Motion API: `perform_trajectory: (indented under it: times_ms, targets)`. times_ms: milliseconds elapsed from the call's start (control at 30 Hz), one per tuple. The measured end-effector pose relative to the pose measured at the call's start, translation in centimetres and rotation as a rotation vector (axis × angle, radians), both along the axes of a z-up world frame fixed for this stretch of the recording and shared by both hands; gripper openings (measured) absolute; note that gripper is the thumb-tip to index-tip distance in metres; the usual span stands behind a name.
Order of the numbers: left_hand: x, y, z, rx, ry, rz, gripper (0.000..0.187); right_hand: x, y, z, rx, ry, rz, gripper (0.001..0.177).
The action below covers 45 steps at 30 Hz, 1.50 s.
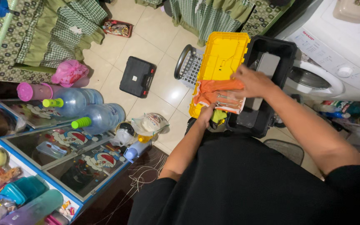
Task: The person wipes a small metal tool with a green cloth, then places it into a yellow toolbox. They then wipe a larger wrench with the same cloth and place it into the toolbox. The person continues to wipe and place tools into the toolbox.
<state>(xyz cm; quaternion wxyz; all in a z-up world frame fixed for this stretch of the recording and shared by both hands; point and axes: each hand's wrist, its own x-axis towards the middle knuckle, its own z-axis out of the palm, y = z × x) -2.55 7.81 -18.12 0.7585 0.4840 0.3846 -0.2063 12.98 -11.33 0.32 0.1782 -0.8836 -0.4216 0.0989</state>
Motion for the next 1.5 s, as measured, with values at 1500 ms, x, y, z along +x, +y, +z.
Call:
perform_trajectory:
  times_ms: [1500]
  targets:
    - [18.6,3.4,18.4,1.444,-0.817,-1.176,0.028,-13.9,2.2,-12.3,0.985,1.392,-0.878,0.039]
